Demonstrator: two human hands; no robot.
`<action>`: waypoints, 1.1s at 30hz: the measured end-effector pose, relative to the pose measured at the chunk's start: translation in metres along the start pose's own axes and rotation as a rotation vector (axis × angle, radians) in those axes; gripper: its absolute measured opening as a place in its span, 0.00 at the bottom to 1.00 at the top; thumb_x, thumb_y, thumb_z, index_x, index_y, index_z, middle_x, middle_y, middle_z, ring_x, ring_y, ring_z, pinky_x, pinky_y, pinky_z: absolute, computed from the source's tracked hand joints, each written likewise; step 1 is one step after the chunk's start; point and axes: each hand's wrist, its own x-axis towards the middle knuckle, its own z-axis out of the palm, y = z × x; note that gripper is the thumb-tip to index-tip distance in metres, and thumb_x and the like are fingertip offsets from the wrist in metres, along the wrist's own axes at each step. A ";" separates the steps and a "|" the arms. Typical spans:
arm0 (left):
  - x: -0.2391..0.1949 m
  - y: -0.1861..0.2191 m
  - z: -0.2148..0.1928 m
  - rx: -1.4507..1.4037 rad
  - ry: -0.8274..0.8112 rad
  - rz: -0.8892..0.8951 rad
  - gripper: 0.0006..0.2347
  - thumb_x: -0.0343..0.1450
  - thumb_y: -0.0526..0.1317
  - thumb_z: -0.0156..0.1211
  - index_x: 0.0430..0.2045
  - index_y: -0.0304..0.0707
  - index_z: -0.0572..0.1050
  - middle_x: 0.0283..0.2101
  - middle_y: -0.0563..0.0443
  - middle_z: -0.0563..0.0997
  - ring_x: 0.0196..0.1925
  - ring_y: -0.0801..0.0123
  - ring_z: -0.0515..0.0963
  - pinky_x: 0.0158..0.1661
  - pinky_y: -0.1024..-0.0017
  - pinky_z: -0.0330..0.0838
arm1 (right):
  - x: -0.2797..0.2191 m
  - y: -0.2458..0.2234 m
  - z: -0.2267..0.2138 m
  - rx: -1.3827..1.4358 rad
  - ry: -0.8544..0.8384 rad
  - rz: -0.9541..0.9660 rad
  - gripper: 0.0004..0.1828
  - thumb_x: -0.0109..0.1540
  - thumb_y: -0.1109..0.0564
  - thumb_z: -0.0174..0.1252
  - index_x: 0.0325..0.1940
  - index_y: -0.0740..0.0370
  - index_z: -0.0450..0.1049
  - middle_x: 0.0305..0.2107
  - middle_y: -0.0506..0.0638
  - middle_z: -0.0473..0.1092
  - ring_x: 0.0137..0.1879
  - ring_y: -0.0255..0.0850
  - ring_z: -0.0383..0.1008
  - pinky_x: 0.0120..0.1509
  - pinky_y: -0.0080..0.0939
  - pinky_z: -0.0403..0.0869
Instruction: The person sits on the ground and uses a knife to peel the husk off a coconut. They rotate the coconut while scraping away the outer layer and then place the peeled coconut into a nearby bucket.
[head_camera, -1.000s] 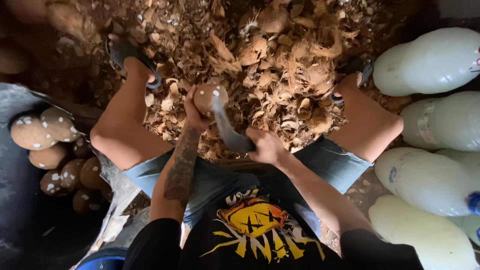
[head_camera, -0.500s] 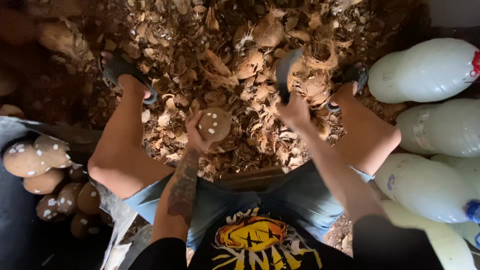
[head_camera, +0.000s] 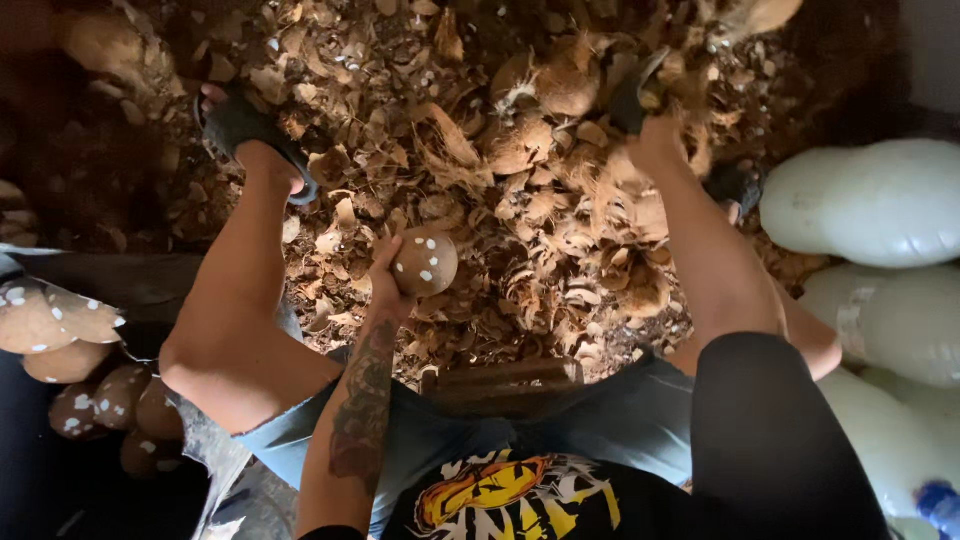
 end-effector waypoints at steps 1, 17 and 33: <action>0.001 0.000 0.003 -0.010 0.004 0.004 0.27 0.62 0.54 0.77 0.55 0.47 0.81 0.59 0.38 0.82 0.58 0.44 0.83 0.58 0.48 0.78 | 0.002 0.002 0.002 -0.004 -0.003 -0.010 0.21 0.68 0.52 0.54 0.51 0.77 0.75 0.26 0.69 0.73 0.19 0.68 0.73 0.16 0.60 0.70; -0.127 0.034 0.070 0.344 -0.466 0.274 0.37 0.79 0.62 0.40 0.77 0.35 0.45 0.78 0.25 0.38 0.80 0.30 0.42 0.71 0.29 0.55 | -0.189 -0.165 0.066 1.229 -0.502 -0.343 0.50 0.65 0.31 0.65 0.81 0.56 0.53 0.75 0.74 0.48 0.73 0.72 0.60 0.52 0.67 0.83; -0.212 0.172 -0.111 0.459 -0.217 0.989 0.36 0.66 0.73 0.37 0.57 0.51 0.78 0.57 0.52 0.84 0.58 0.65 0.83 0.51 0.68 0.77 | -0.213 -0.328 0.030 1.194 -0.580 -0.785 0.46 0.57 0.50 0.73 0.75 0.52 0.60 0.61 0.54 0.67 0.52 0.41 0.75 0.26 0.25 0.68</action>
